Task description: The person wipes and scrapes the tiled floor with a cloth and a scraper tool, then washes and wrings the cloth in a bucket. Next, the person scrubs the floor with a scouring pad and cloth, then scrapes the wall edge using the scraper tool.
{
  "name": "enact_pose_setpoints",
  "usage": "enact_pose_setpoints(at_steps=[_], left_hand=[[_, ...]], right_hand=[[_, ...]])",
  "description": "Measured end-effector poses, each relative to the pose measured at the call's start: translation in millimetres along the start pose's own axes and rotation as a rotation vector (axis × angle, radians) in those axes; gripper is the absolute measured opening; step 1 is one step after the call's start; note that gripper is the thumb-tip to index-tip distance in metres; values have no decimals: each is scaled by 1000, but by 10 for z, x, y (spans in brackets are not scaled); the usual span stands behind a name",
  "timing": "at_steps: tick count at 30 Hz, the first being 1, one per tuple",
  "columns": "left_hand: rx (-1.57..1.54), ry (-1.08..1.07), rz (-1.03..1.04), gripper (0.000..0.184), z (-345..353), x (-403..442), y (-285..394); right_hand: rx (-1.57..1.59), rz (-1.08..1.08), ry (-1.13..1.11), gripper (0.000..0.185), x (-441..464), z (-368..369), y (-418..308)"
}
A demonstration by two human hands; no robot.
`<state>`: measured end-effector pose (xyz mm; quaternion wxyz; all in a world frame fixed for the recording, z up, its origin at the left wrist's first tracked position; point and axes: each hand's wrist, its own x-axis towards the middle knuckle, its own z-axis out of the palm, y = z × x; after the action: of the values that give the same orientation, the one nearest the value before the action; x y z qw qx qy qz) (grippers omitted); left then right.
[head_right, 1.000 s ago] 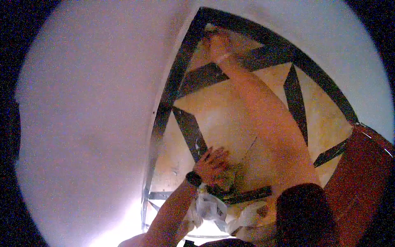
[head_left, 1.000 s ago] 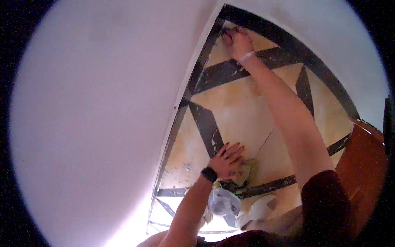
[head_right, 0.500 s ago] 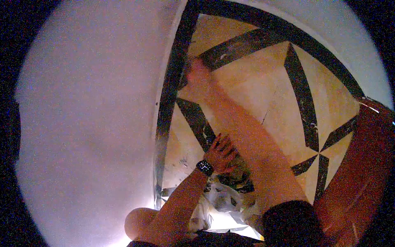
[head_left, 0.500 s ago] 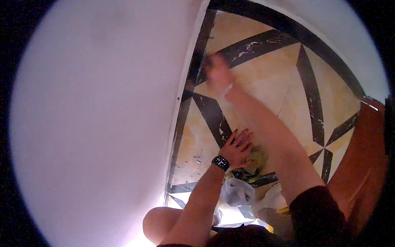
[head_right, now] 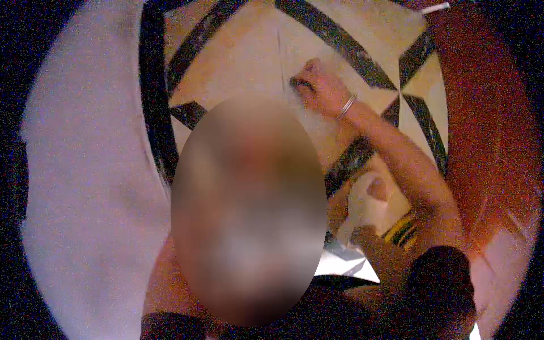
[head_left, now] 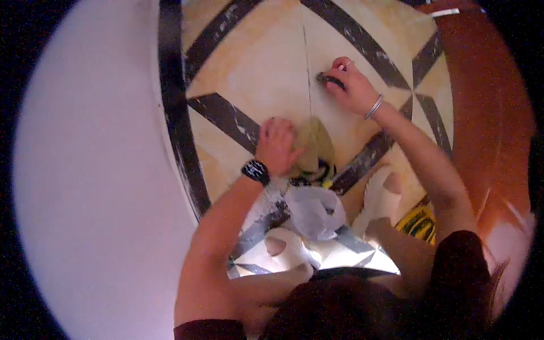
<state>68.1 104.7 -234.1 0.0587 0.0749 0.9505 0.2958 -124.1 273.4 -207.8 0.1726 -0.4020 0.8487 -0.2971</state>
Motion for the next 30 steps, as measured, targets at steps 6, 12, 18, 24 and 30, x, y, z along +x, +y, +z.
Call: enact_pose_setpoints(at_steps=[6, 12, 18, 24, 30], left_hand=[[-195, -48, -489, 48, -411, 19, -350], [-342, -299, -484, 54, -630, -203, -416], [-250, -445, -297, 52, -648, -521, -161], [-138, -588, -238, 44, -493, -583, 5], [254, -735, -250, 43, -603, -509, 284]], right_hand=[[-622, -228, -411, 27, -585, -292, -609], [-163, -76, -585, 34, -1230, 300, -1416], [58, -462, -795, 32, -2085, 700, -1710], [266, -44, -672, 31, -1972, 672, -1424], [-361, -509, -367, 29, -1664, 593, -640]])
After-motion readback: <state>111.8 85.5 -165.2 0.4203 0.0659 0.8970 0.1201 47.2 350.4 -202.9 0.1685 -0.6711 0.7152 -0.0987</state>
